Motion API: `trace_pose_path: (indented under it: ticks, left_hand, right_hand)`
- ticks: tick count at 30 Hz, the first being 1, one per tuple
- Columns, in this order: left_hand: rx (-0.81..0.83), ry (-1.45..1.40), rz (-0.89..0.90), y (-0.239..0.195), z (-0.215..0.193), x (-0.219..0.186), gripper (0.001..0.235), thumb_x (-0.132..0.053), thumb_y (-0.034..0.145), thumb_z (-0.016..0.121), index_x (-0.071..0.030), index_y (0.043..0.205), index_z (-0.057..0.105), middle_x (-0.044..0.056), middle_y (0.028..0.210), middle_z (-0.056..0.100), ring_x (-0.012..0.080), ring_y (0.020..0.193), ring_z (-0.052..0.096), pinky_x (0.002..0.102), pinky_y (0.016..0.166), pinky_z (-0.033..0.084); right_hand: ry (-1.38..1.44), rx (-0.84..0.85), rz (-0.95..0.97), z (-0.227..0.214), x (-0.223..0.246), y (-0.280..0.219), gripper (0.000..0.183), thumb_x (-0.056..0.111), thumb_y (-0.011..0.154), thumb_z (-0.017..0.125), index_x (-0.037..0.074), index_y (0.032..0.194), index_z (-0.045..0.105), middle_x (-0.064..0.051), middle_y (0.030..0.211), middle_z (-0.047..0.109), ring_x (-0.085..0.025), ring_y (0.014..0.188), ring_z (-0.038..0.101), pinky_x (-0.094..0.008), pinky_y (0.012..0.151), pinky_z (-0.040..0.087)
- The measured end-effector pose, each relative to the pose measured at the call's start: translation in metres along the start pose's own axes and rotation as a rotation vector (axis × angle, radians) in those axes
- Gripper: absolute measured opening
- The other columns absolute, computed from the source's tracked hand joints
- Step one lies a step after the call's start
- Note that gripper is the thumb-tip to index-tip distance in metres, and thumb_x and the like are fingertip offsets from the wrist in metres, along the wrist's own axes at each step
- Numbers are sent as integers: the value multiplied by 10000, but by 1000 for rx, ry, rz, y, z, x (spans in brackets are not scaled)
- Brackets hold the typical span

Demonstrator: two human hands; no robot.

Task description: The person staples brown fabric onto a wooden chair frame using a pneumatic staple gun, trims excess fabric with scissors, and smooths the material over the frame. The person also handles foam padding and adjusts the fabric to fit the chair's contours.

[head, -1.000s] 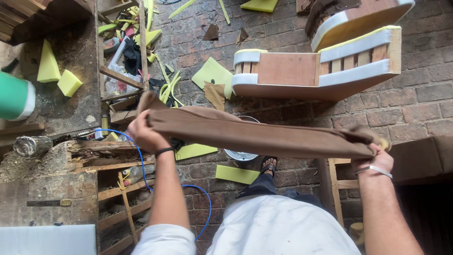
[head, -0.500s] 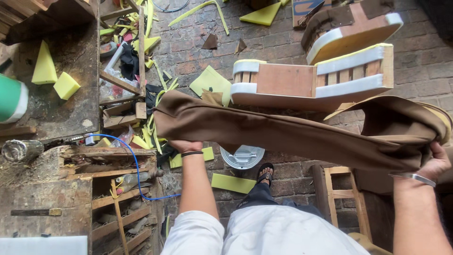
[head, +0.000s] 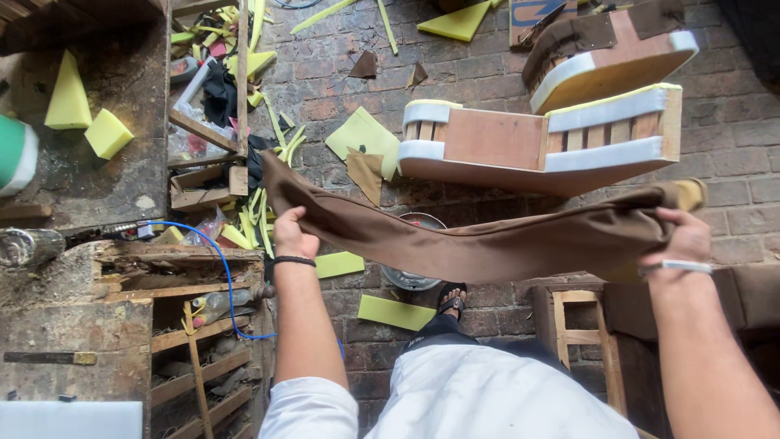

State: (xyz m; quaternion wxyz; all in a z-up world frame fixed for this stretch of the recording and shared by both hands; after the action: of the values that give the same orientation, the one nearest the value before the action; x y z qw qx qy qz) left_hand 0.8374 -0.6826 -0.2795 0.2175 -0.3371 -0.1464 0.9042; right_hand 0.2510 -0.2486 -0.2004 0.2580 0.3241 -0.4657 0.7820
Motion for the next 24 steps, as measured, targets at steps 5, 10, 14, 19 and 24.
trace_pose_path:
  ticks: [5, 10, 14, 19, 24]
  left_hand:
    - [-168, 89, 16, -34, 9, -65, 550, -381, 966, 610, -44, 1398, 555, 131, 1366, 646, 360, 1263, 591, 536, 1079, 449]
    - [-320, 317, 131, -41, -10, -86, 435, -189, 946, 693, -77, 1349, 573, 110, 1320, 653, 315, 1191, 652, 528, 1055, 536]
    - [-410, 126, 202, -25, -26, -78, 386, -226, 1010, 598, -57, 1357, 599, 132, 1314, 678, 333, 1167, 673, 526, 1024, 545]
    - [-429, 173, 267, -12, 17, -52, 357, -179, 1033, 573, -118, 1384, 550, 95, 1335, 634, 304, 1173, 650, 537, 1049, 532]
    - [-414, 69, 371, 18, 100, -53, 359, -198, 1021, 542, -139, 1374, 560, 86, 1337, 640, 305, 1165, 659, 560, 1024, 535]
  right_hand:
    - [-298, 121, -364, 51, 44, 18, 431, 187, 906, 798, 48, 1279, 633, -104, 1269, 702, -232, 1132, 737, -391, 1023, 576]
    - [-1355, -232, -324, 14, 49, 36, 398, 191, 868, 851, -46, 1136, 677, -186, 1104, 708, -319, 989, 713, -455, 848, 564]
    - [-1096, -268, -51, -5, 11, 79, 308, 158, 872, 837, -76, 1056, 757, -176, 1026, 737, -325, 912, 694, -477, 760, 555]
    - [-409, -86, 417, 28, -32, 147, 127, 201, 1041, 538, 186, 1126, 631, -51, 1094, 687, -249, 889, 699, -521, 755, 578]
    - [143, 22, 300, 123, 12, 241, 233, 188, 1055, 460, 96, 1147, 653, -86, 1129, 707, -249, 930, 749, -467, 853, 630]
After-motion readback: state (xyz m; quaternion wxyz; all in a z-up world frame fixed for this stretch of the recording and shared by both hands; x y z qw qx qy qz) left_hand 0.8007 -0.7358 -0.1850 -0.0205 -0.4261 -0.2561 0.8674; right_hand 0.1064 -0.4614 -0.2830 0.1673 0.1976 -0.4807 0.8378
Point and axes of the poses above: each hand's wrist, its own y-axis towards the middle knuckle, its own z-axis out of the palm, x = y × z, the point moved 7 cm from there along y, towards the middle knuckle
